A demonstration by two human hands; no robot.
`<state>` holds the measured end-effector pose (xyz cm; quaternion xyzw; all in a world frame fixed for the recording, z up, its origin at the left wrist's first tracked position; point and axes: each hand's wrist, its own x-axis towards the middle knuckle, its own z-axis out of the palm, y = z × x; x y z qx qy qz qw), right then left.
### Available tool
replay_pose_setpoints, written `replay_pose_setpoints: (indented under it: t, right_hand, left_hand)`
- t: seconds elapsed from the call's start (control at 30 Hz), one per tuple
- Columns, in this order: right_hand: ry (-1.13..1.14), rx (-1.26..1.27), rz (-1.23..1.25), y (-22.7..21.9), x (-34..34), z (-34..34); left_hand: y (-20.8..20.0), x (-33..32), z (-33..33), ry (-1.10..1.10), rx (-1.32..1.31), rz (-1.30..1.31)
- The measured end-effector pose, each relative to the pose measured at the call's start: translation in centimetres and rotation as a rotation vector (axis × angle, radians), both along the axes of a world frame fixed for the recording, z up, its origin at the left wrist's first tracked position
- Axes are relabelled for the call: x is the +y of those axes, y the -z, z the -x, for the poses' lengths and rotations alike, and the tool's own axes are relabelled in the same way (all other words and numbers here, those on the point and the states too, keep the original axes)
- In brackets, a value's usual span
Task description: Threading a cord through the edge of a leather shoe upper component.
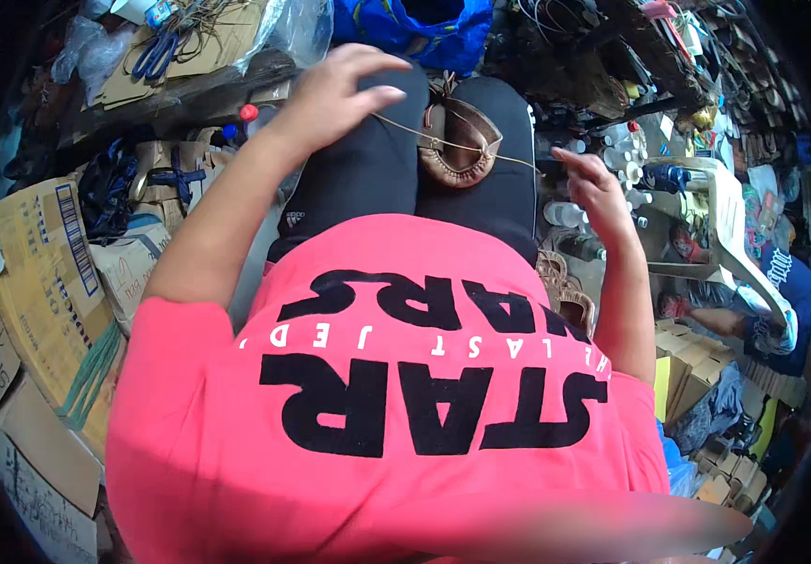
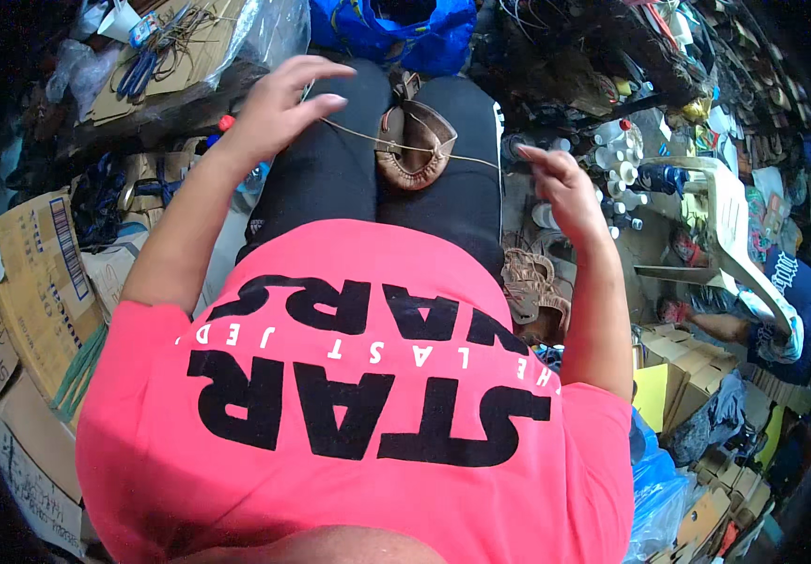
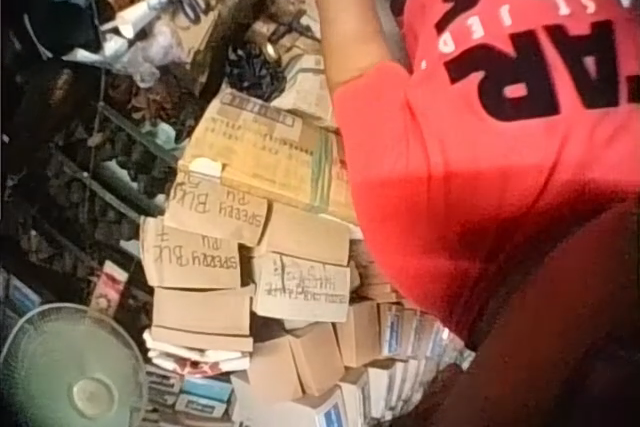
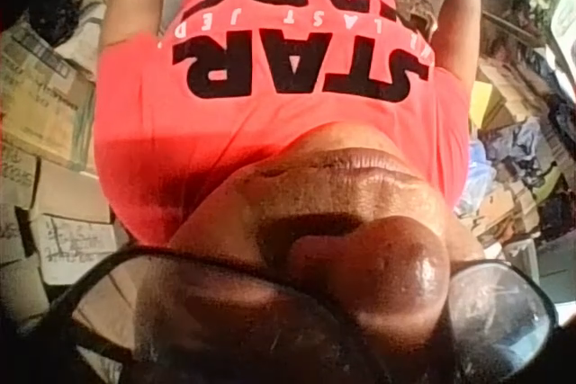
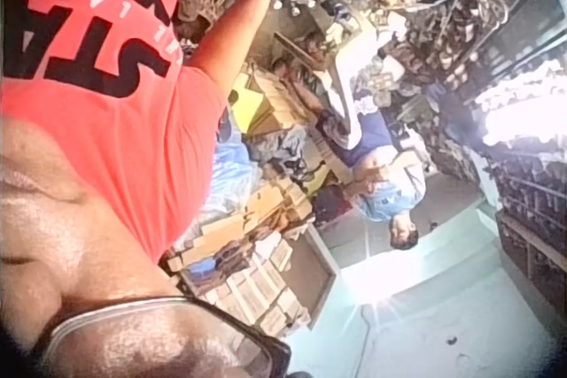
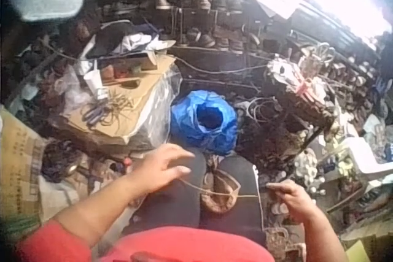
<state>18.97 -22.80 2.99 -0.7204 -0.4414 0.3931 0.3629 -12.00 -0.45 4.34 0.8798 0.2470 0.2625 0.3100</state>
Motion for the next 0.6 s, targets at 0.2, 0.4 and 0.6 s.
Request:
replay_pose_setpoints:
  t: [0.2,0.4,0.6]
  right_hand:
    - [-0.164,-0.147,-0.140,-0.3,4.5,3.5]
    - [-0.242,-0.155,-0.115,0.4,4.9,3.8]
    - [-0.270,-0.154,-0.126,1.1,4.7,3.9]
  left_hand:
    - [2.1,-1.9,-8.3,0.530,0.168,0.115]
    - [2.1,-1.4,-9.8,0.572,0.342,0.289]
    - [3.2,-1.3,-9.5,0.609,0.246,0.692]
